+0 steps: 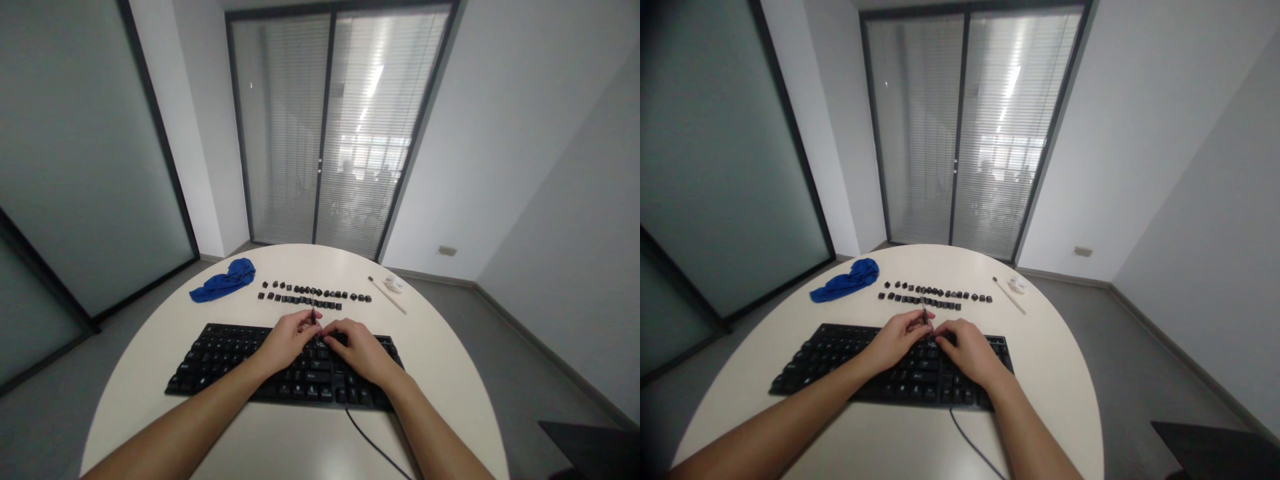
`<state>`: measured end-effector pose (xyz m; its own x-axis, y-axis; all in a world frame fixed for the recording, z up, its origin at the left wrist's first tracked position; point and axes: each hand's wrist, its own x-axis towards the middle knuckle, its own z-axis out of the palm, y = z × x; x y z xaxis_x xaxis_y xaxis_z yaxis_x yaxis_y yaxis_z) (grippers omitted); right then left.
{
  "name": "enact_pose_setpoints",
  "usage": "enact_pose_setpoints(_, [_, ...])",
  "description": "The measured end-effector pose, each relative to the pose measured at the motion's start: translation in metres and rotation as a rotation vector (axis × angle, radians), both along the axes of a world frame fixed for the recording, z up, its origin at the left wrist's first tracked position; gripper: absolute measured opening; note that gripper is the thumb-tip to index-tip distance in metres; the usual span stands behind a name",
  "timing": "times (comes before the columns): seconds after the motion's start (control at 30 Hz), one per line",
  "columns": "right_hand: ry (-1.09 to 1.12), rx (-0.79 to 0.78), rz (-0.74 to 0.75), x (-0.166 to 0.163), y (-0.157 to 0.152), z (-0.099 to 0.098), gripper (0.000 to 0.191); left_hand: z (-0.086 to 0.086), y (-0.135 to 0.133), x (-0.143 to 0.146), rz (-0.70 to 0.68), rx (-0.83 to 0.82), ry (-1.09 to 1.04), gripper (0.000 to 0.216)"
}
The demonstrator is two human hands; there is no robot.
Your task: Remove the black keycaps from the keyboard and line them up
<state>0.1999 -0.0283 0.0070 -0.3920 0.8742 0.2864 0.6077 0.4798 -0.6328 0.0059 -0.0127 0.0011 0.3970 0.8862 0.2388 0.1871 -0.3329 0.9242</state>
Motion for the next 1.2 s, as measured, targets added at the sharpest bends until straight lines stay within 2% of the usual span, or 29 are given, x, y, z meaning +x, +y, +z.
enact_pose_setpoints(0.5, [-0.01,0.018,-0.019,-0.0011,0.0016,-0.0027,0.012,0.0053,-0.0067,0.0007,-0.041,0.111,0.119,0.021])
enact_pose_setpoints(0.77, [0.045,0.001,-0.002,-0.0021,0.0002,0.0004,0.01,0.0024,-0.0058,0.0001,-0.137,0.005,-0.015,0.014])
enact_pose_setpoints(0.93, [0.05,0.004,-0.014,-0.0029,-0.0006,0.001,0.01,0.0046,-0.0089,0.0012,-0.101,0.058,0.034,0.015])
enact_pose_setpoints(1.2, [0.076,-0.009,0.014,-0.0005,-0.0015,-0.0008,0.024,0.0064,-0.009,-0.0009,-0.079,-0.003,-0.132,0.018])
